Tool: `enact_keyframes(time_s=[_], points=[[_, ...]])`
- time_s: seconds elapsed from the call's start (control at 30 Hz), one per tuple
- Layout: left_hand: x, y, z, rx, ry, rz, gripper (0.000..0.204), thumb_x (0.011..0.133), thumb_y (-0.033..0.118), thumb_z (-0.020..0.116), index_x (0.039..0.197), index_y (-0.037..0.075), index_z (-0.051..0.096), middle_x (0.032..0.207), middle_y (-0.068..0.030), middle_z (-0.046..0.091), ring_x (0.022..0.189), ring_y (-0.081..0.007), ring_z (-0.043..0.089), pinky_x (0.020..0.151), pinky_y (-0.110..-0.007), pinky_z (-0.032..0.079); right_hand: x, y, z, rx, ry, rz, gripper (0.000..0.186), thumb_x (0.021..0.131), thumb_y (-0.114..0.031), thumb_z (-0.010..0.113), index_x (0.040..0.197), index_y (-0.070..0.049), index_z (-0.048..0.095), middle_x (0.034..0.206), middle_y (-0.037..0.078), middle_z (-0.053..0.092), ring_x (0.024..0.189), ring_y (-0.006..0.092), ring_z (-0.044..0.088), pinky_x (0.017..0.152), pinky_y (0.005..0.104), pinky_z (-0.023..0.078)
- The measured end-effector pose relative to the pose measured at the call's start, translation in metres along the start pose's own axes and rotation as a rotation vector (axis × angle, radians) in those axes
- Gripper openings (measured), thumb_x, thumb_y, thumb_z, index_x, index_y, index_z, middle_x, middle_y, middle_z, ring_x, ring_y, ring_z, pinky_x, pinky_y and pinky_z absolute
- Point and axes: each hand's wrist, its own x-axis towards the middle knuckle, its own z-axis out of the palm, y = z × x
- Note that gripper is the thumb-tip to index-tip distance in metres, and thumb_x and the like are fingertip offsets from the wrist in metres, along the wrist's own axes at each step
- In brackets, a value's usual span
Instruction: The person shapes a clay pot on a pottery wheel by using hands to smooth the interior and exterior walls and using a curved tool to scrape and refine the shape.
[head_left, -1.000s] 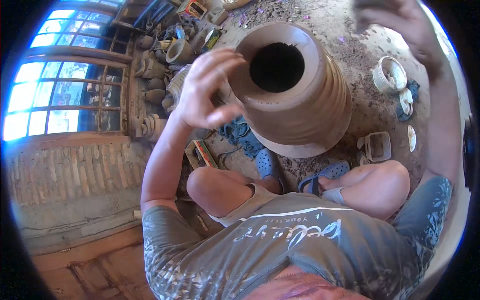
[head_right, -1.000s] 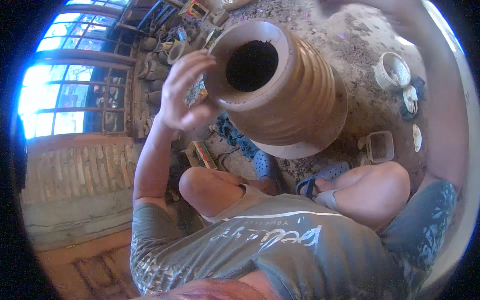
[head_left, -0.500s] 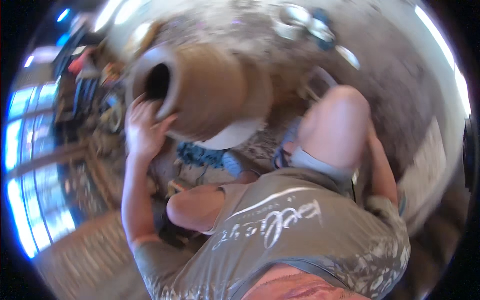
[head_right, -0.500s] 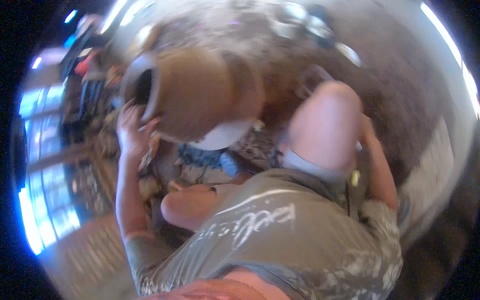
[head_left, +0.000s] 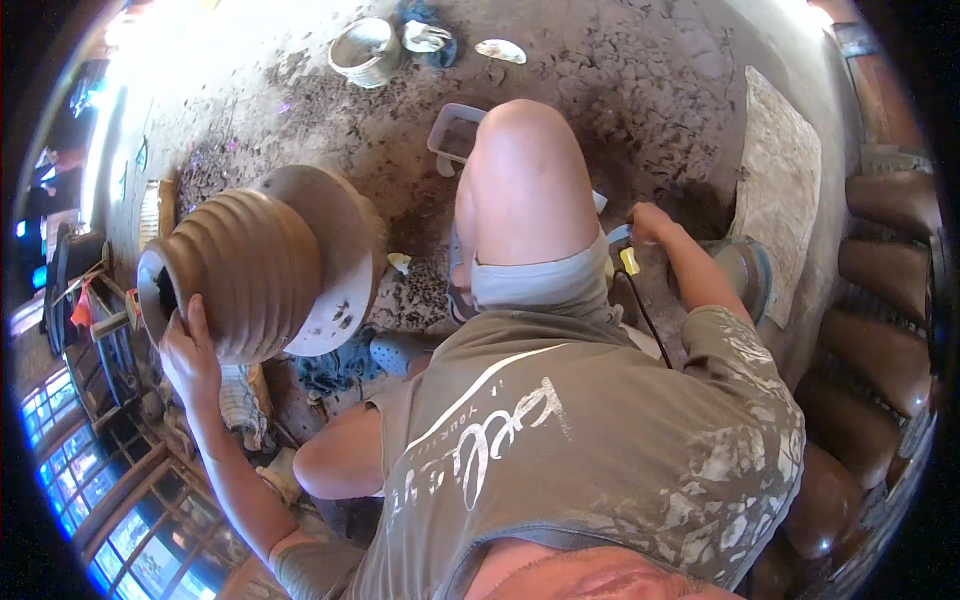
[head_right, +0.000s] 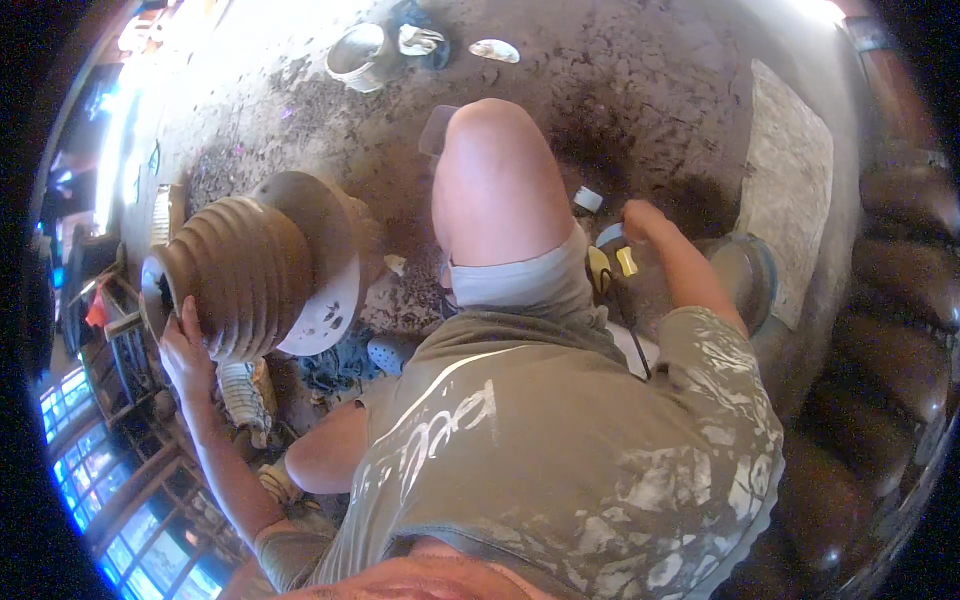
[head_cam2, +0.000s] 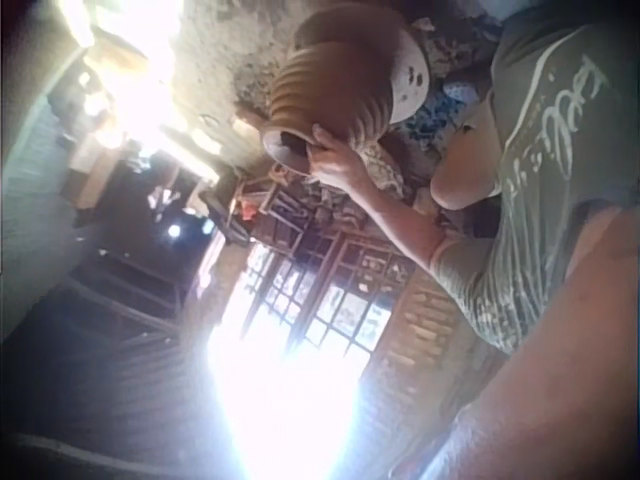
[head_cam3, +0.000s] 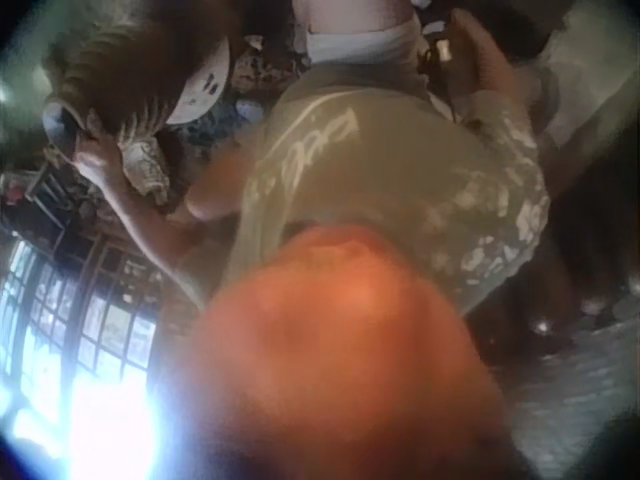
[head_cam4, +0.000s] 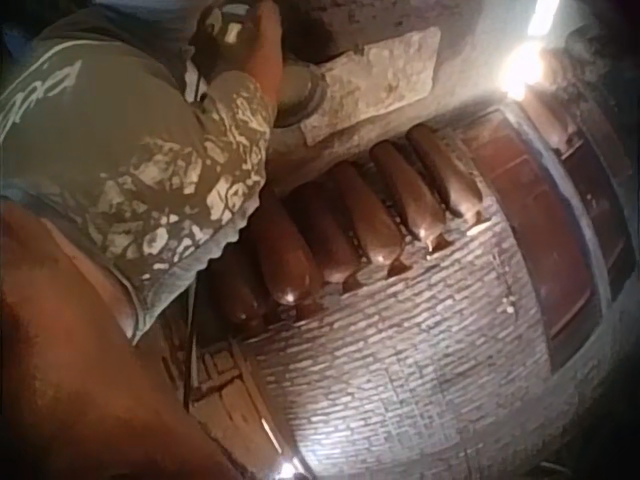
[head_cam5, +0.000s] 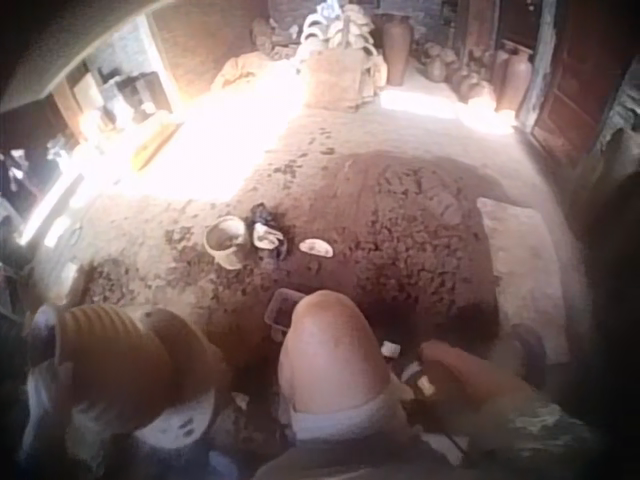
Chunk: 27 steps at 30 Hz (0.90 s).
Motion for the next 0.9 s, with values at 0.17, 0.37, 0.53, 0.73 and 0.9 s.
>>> enact_keyframes(time_s=[0.17, 0.37, 0.53, 0.73, 0.9], points=[[0.011, -0.019, -0.005, 0.079, 0.068, 0.047, 0.062, 0.108, 0.051, 0.055, 0.138, -0.003, 0.065, 0.134, -0.0269, 0.068, 0.126, -0.0440, 0.064, 0.109, -0.049, 0.047, -0.004, 0.022, -0.040, 0.254, 0.397, 0.465, 0.041, 0.095, -0.037, 0.068, 0.112, -0.002, 0.078, 0.119, 0.027, 0.074, 0.118, 0.0408, 0.071, 0.099, 0.0488, 0.057], [-0.003, -0.093, -0.026, 0.016, 0.549, 0.147, 0.068, 0.112, 0.053, 0.037, 0.147, -0.001, 0.058, 0.147, -0.0216, 0.061, 0.138, -0.0368, 0.056, 0.117, -0.052, 0.040, -0.012, 0.052, -0.094, 0.492, 0.425, 0.768, 0.057, 0.098, -0.049, 0.065, 0.128, -0.001, 0.073, 0.135, 0.025, 0.070, 0.127, 0.0399, 0.067, 0.106, 0.0492, 0.054], [-0.056, -0.174, 0.041, -0.395, 0.353, 0.022, 0.078, 0.110, 0.058, 0.044, 0.163, 0.001, 0.033, 0.168, -0.0201, 0.035, 0.155, -0.0364, 0.034, 0.128, -0.054, 0.024, 0.038, 0.163, -0.038, 0.565, 0.422, 0.787, 0.068, 0.096, -0.059, 0.066, 0.126, 0.002, 0.073, 0.135, 0.026, 0.069, 0.127, 0.0414, 0.066, 0.106, 0.0483, 0.054], [-0.078, -0.147, 0.103, -0.629, 0.037, -0.159, 0.110, 0.103, 0.043, 0.068, 0.170, 0.006, -0.011, 0.177, -0.0213, 0.002, 0.161, -0.0341, 0.018, 0.131, -0.051, 0.016, 0.058, 0.195, -0.026, 0.556, 0.635, 0.712, 0.086, 0.086, -0.069, 0.075, 0.123, 0.008, 0.072, 0.127, 0.031, 0.071, 0.122, 0.0440, 0.067, 0.105, 0.0487, 0.053], [-0.085, -0.121, 0.115, -0.705, 0.170, -0.270, 0.116, 0.100, 0.044, 0.073, 0.170, 0.007, -0.012, 0.176, -0.0205, 0.004, 0.159, -0.0346, 0.021, 0.130, -0.052, 0.019, 0.049, 0.188, -0.054, 0.512, 0.495, 0.739, 0.084, 0.086, -0.067, 0.077, 0.121, 0.009, 0.072, 0.129, 0.032, 0.070, 0.125, 0.0444, 0.066, 0.106, 0.0493, 0.053]])
